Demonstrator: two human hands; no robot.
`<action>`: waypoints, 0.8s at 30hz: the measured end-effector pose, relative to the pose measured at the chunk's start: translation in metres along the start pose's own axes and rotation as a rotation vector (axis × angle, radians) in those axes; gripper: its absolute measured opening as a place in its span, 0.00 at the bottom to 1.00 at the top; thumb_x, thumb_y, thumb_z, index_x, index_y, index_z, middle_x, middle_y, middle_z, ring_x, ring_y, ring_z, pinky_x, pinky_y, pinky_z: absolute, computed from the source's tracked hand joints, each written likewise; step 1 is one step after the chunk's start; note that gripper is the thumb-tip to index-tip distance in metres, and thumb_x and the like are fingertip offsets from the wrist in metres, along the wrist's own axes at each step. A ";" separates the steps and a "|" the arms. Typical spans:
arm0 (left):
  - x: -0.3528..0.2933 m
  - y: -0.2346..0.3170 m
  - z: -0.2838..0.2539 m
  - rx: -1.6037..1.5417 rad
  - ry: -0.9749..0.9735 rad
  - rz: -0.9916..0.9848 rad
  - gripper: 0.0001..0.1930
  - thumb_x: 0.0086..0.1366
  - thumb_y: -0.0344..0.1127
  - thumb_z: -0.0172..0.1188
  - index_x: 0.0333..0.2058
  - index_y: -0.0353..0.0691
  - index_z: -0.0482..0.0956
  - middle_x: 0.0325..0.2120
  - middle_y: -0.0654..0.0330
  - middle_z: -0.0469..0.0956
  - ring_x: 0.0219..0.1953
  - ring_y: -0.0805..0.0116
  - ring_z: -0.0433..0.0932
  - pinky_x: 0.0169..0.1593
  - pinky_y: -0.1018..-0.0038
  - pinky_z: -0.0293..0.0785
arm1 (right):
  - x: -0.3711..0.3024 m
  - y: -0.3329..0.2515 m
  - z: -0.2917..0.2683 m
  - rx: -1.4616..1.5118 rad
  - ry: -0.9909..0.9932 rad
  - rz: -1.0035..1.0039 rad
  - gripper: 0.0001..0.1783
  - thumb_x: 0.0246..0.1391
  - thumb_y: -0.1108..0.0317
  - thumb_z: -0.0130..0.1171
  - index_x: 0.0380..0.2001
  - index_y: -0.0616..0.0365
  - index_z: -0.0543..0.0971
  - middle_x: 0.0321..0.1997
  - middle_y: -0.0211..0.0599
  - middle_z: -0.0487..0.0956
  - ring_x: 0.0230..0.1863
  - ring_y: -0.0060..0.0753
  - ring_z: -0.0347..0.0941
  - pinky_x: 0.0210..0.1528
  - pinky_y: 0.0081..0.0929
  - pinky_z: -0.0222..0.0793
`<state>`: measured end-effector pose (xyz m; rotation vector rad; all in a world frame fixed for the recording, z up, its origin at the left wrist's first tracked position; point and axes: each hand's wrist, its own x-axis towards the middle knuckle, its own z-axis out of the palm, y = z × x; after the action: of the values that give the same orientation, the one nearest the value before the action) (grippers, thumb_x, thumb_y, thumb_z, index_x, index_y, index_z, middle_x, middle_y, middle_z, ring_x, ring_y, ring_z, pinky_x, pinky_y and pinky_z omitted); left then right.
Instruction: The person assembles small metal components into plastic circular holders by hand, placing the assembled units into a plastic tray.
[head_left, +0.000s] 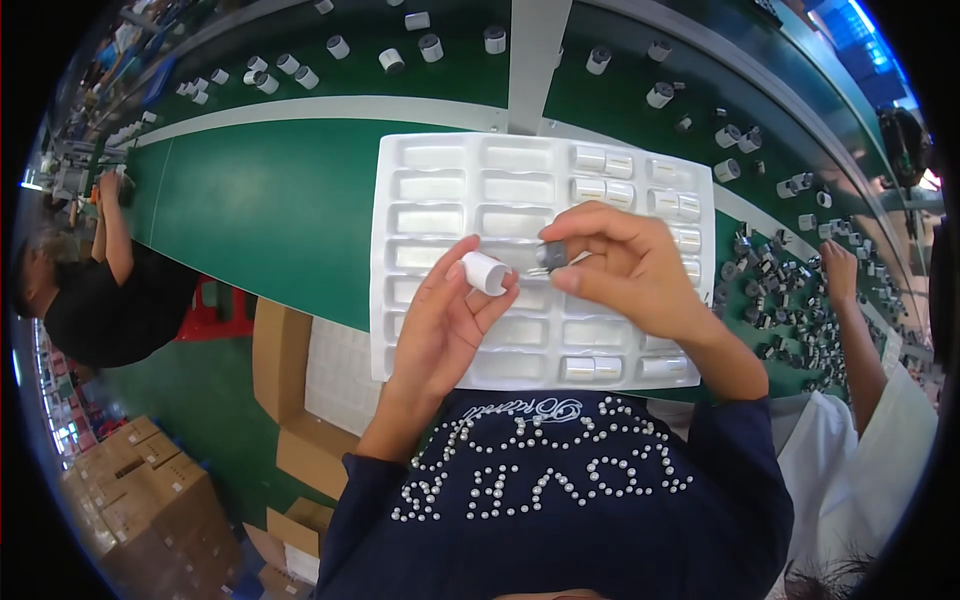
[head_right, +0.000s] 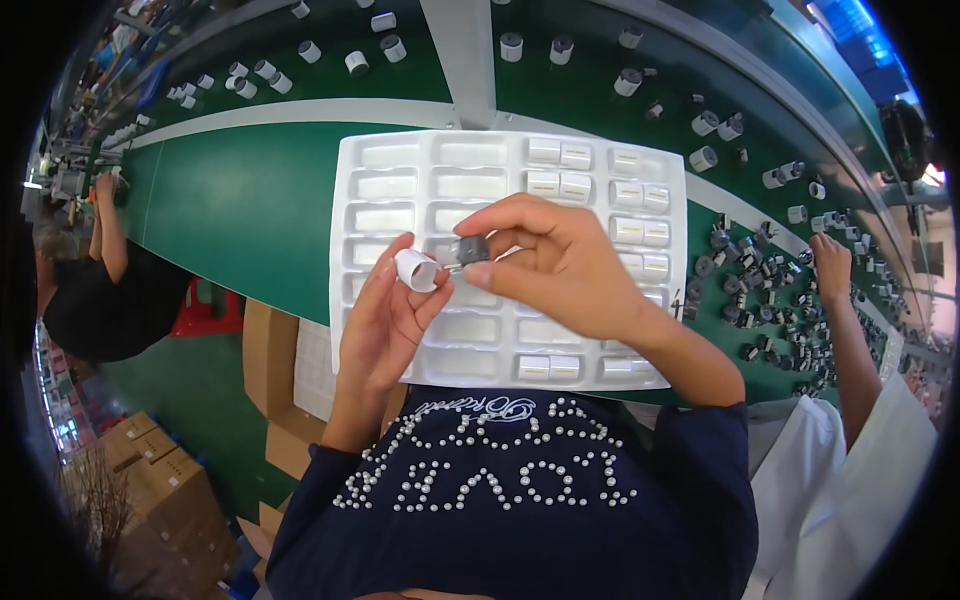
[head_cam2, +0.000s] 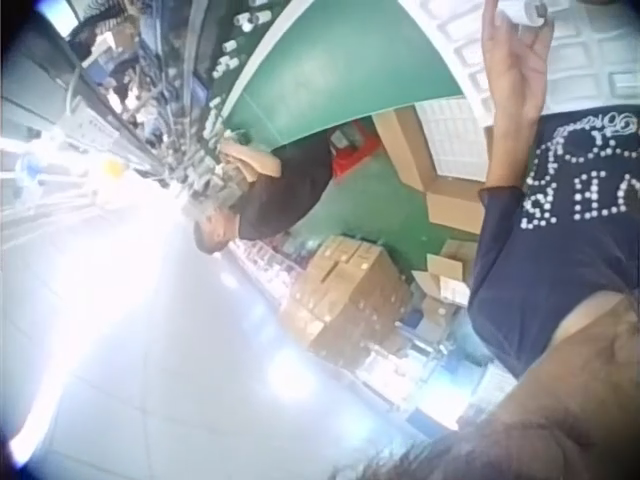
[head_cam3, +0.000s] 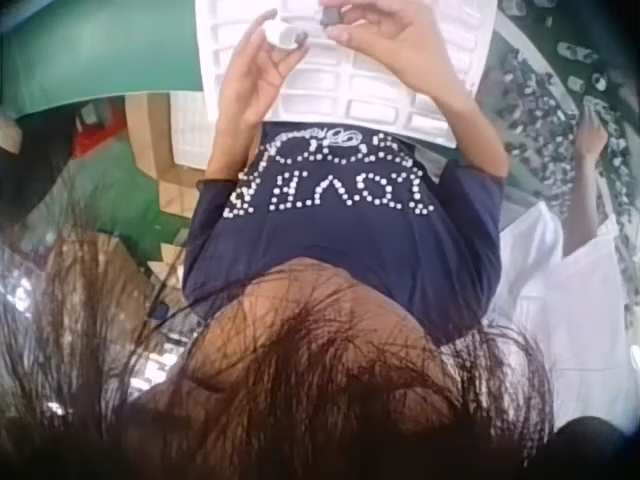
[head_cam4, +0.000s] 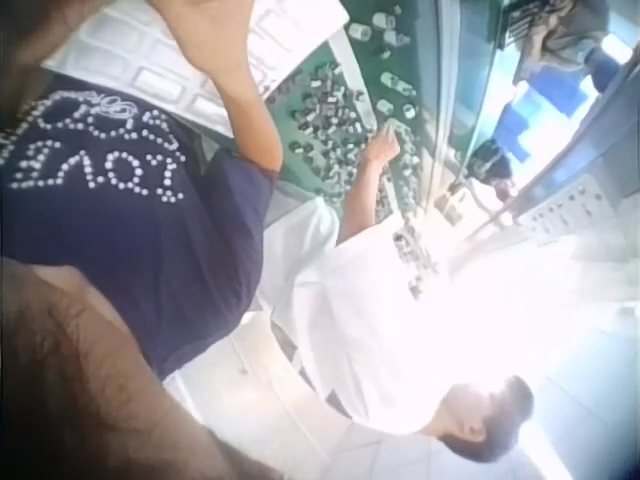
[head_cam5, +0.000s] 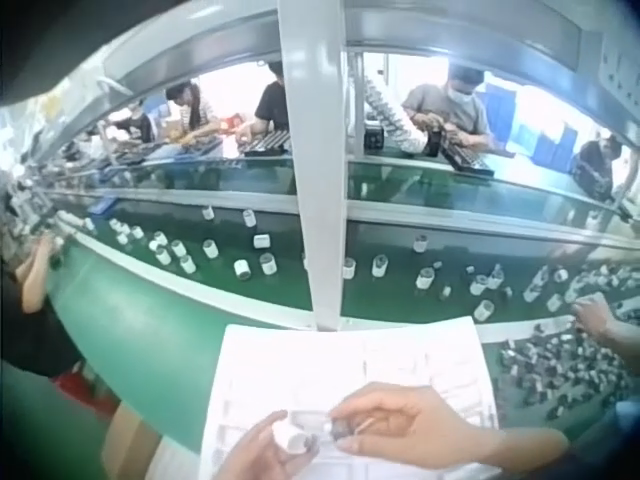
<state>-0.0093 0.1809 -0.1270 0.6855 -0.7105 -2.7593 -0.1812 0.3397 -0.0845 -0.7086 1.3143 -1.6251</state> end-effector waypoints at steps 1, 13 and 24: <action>0.002 -0.002 0.000 -0.005 -0.007 0.003 0.19 0.75 0.37 0.49 0.59 0.32 0.65 0.50 0.48 0.75 0.54 0.52 0.78 0.63 0.57 0.73 | -0.001 0.003 0.005 -0.055 0.039 -0.050 0.23 0.48 0.82 0.67 0.50 0.65 0.78 0.54 0.40 0.76 0.47 0.23 0.75 0.47 0.22 0.74; 0.022 -0.015 0.008 -0.111 0.121 -0.367 0.14 0.72 0.50 0.56 0.38 0.46 0.70 0.27 0.65 0.74 0.23 0.76 0.67 0.22 0.79 0.60 | 0.012 0.003 -0.012 -0.822 -0.132 -0.754 0.22 0.43 0.75 0.74 0.44 0.63 0.82 0.42 0.44 0.84 0.39 0.44 0.82 0.40 0.30 0.78; 0.034 -0.031 0.010 -0.061 0.196 -0.340 0.16 0.70 0.49 0.59 0.36 0.45 0.67 0.27 0.67 0.70 0.20 0.81 0.61 0.18 0.84 0.51 | 0.027 0.004 -0.011 -0.976 -0.364 -0.695 0.17 0.45 0.78 0.69 0.42 0.65 0.82 0.45 0.45 0.82 0.43 0.47 0.80 0.46 0.36 0.78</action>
<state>-0.0462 0.2009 -0.1480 1.1381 -0.5052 -2.9376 -0.2013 0.3201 -0.0946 -2.1236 1.6478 -1.1388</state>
